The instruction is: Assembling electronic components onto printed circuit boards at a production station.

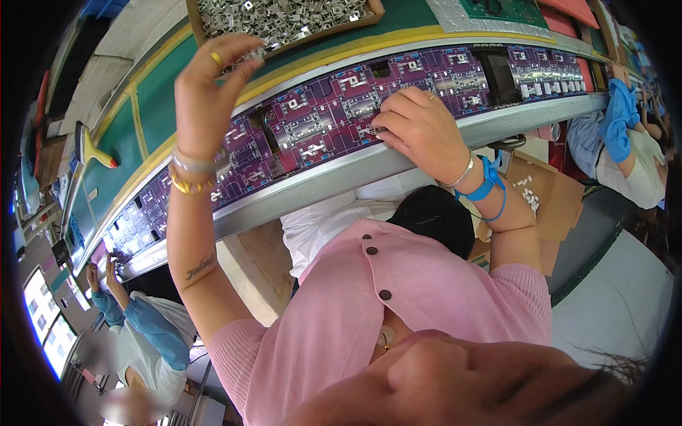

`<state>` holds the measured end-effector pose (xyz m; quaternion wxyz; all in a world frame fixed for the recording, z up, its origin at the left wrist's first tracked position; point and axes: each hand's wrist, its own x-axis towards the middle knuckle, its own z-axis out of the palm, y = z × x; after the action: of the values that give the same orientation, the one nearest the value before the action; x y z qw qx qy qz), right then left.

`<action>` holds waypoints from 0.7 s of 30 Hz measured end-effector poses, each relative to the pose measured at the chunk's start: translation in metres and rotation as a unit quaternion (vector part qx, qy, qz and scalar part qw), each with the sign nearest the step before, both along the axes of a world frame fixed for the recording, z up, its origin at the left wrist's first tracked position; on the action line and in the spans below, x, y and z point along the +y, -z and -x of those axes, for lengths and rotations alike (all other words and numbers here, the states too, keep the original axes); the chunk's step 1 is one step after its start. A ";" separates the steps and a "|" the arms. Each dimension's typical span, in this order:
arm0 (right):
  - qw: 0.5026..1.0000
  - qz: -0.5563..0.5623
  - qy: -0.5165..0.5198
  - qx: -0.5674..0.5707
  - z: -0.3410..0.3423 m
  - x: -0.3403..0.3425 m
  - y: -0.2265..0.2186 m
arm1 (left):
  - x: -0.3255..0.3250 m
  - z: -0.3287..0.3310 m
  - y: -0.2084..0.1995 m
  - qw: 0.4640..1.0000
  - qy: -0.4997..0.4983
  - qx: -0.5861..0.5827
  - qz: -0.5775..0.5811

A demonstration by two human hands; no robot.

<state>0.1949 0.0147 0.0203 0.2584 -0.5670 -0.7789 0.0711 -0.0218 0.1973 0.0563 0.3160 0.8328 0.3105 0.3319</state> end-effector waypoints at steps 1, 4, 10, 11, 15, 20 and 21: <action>1.000 0.007 -0.005 -0.021 0.001 0.001 0.000 | -0.012 0.002 -0.003 0.998 0.018 0.035 -0.056; 0.997 0.003 -0.007 -0.075 0.002 0.003 0.002 | -0.042 0.005 -0.005 0.994 0.046 0.084 -0.045; 0.987 0.004 -0.039 -0.154 0.010 0.000 0.001 | -0.087 0.024 0.017 0.988 0.055 0.142 0.039; 0.986 0.001 -0.040 -0.164 0.010 -0.001 0.001 | -0.090 0.025 0.020 0.985 0.064 0.161 0.021; 0.992 -0.018 -0.016 -0.125 0.012 -0.006 -0.001 | -0.099 0.024 0.025 0.980 0.071 0.184 -0.040; 0.999 -0.010 0.007 0.029 0.024 -0.033 0.001 | -0.101 0.017 0.024 0.973 0.074 0.204 -0.082; 0.998 -0.022 0.010 0.053 0.029 -0.038 0.004 | -0.101 0.016 0.024 0.971 0.077 0.208 -0.090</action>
<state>0.1662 -0.0229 0.0160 0.3120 -0.5642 -0.7600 0.0815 -0.0376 0.0968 0.0325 0.1927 0.9300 0.2733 0.1525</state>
